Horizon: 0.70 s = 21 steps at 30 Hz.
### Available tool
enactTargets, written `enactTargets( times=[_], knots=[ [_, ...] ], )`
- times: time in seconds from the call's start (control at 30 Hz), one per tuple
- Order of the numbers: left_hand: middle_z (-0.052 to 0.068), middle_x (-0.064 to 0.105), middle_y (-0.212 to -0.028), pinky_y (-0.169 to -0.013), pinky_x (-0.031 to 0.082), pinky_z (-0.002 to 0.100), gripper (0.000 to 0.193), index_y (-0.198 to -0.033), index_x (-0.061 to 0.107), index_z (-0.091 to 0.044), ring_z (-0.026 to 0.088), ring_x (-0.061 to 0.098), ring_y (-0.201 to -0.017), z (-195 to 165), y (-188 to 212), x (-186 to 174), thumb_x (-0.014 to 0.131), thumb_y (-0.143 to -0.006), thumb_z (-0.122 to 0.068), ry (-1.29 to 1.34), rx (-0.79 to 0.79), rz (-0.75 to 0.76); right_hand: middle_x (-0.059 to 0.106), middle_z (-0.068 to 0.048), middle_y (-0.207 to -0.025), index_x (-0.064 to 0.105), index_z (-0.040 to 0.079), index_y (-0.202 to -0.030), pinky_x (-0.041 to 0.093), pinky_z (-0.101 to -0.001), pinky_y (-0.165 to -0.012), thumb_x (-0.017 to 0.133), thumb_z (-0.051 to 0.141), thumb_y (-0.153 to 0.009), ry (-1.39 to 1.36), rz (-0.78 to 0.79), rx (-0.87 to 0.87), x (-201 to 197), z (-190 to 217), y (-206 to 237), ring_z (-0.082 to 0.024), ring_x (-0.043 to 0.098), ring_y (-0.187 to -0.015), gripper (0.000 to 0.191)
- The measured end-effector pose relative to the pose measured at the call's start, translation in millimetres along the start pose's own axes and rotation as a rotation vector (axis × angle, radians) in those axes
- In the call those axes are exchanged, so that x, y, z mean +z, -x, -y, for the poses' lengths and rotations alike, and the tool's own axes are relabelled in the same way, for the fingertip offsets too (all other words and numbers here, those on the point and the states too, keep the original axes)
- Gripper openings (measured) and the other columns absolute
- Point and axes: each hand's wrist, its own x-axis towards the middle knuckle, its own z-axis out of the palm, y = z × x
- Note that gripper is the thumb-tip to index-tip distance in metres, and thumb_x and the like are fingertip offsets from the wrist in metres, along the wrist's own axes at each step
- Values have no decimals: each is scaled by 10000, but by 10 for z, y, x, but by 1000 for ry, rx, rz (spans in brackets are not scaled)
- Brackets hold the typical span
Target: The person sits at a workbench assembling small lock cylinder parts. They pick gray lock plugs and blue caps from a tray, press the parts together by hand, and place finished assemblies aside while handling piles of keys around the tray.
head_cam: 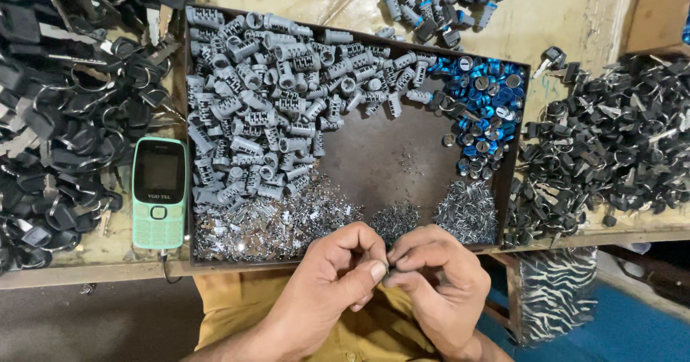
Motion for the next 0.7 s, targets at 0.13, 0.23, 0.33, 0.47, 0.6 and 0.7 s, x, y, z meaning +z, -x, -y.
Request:
enactTargets(
  times=[0.13, 0.23, 0.33, 0.47, 0.6, 0.7],
  knots=[
    [-54, 463, -738, -548, 360, 213, 54, -954, 580, -50, 29, 421, -623, -38, 14, -54, 626, -978, -66, -48, 42, 9, 652, -143, -1009, 633, -27, -956, 556, -271, -766, 774, -113, -843, -274, 38, 160, 16, -59, -31, -156, 660, -871, 201],
    [-48, 468, -735, -547, 364, 217, 83, -945, 571, -49, 36, 428, -622, -58, 30, -78, 628, -993, -85, -51, 54, 7, 641, -156, -1026, 630, -28, -966, 545, -283, -772, 788, -123, -835, -349, 136, 253, 3, -10, -199, -166, 646, -879, 226],
    [-33, 492, -752, -569, 361, 218, 61, -961, 574, -46, 50, 446, -637, -90, 80, -114, 614, -989, -84, 63, 75, -38, 649, -133, -1079, 645, -12, -1000, 542, -284, -825, 763, -78, -858, -81, 131, 121, -37, 96, -607, -158, 638, -952, 196],
    [-29, 499, -781, -579, 363, 220, 62, -963, 568, -49, 52, 445, -656, -151, 176, -193, 617, -986, -78, 20, 161, -60, 686, -74, -988, 679, 31, -1031, 534, -274, -762, 797, 0, -869, 687, 151, -228, 82, 254, -1170, -177, 670, -839, 202],
    [-27, 500, -785, -587, 370, 223, 64, -962, 572, -50, 55, 451, -669, -168, 234, -223, 621, -990, -80, -5, 185, -56, 683, -112, -997, 661, 29, -1044, 524, -364, -780, 816, 66, -820, 811, 360, -533, 496, 318, -1404, -318, 668, -903, 275],
    [-25, 503, -780, -581, 370, 226, 62, -954, 580, -50, 56, 447, -660, -188, 269, -244, 624, -983, -81, 0, 173, -77, 684, -110, -959, 696, 33, -1018, 512, -401, -720, 818, 55, -817, 918, 440, -553, 657, 329, -1521, -338, 664, -849, 236]
  ],
)
